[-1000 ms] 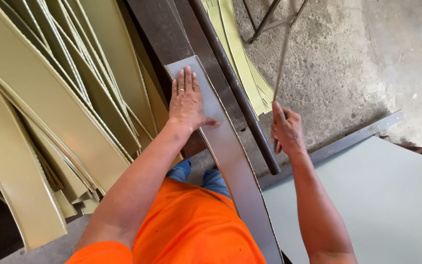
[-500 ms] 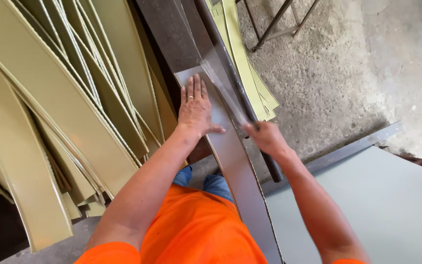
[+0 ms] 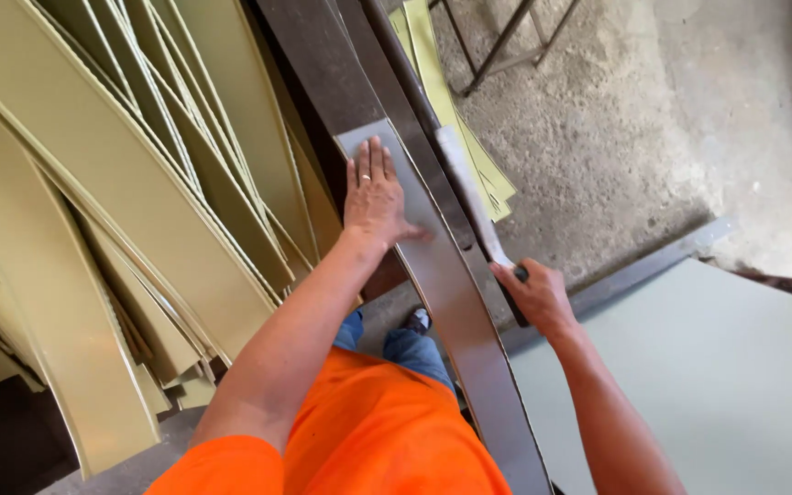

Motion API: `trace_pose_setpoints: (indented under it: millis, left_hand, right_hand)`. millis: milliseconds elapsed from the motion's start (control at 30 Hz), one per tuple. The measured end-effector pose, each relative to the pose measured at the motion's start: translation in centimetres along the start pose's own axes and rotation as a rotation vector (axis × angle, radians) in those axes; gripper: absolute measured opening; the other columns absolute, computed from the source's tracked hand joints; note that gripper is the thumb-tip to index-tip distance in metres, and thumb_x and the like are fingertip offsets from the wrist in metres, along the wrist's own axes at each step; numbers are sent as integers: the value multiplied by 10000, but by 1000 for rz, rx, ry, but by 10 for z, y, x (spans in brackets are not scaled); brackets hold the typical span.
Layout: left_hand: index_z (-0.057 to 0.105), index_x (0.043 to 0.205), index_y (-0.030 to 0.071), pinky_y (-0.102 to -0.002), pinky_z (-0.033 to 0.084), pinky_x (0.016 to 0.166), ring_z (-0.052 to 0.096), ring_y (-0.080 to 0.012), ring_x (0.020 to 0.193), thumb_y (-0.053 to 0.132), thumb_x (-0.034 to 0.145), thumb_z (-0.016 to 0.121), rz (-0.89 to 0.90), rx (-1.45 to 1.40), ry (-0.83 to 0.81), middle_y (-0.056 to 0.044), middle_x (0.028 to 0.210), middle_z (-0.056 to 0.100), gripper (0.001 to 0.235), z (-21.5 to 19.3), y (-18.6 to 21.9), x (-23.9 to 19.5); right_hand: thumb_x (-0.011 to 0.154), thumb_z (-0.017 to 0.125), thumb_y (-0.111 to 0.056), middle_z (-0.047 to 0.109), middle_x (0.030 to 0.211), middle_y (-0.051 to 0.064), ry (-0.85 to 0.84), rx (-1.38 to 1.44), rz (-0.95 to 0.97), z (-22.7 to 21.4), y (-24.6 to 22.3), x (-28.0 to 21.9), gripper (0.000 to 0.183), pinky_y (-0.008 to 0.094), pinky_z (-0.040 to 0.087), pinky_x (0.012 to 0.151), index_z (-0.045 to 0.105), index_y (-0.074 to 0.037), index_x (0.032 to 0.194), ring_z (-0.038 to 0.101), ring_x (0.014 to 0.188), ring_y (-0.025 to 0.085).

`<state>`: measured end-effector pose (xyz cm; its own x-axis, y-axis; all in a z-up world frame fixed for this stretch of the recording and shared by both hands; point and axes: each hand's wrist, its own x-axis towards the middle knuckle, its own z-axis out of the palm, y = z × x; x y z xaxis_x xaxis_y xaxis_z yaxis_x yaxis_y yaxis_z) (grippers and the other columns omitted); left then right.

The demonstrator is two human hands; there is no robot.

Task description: Smoothing the edges of curved metal strips using a hand file.

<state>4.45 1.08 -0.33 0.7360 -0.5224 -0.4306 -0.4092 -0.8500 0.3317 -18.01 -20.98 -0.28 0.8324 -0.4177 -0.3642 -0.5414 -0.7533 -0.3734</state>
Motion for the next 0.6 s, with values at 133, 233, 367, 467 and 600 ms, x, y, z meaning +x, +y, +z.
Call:
trace_pose_setpoints:
  millis: [133,233,367,467,600]
  left_hand:
    - [65,1582,-100,-463,54,1287,5,-371,1583,814,433,870,29,-25,66,-253,1695,21,1675,6,-3,-13]
    - [83,1602,-59,-481,74,1284,-11,-345,1575,794,503,843,-22,-28,71,-227,1694,16,1585,14,0,-30]
    - [502,1305,-17,-507,397,1056,433,-375,1288,625,775,754,66,-130,391,-249,1409,445,869,77,16,-82]
    - [718,980,13,-468,564,833,688,-357,943,556,910,713,154,-274,165,-204,1015,693,547,87,47,-154]
    - [751,938,-20,-417,556,778,681,-306,852,652,858,798,131,-320,-340,-195,927,713,677,102,86,-204]
  right_hand:
    - [712,874,-518,688,731,149,-119,103,545,4,-2,-80,584,541,564,562,641,-19,904,679,617,348]
    - [570,998,-440,716,743,94,66,104,296,62,73,-134,569,374,531,627,705,-21,821,671,669,200]
    - [687,934,-399,721,732,145,-9,416,487,70,82,-155,529,362,519,576,690,46,836,609,634,166]
    - [740,894,-407,707,716,127,49,486,378,53,78,-128,498,368,498,534,683,35,831,584,617,147]
    - [792,849,-433,637,650,75,84,446,99,15,39,-55,477,377,458,510,681,13,768,525,599,129]
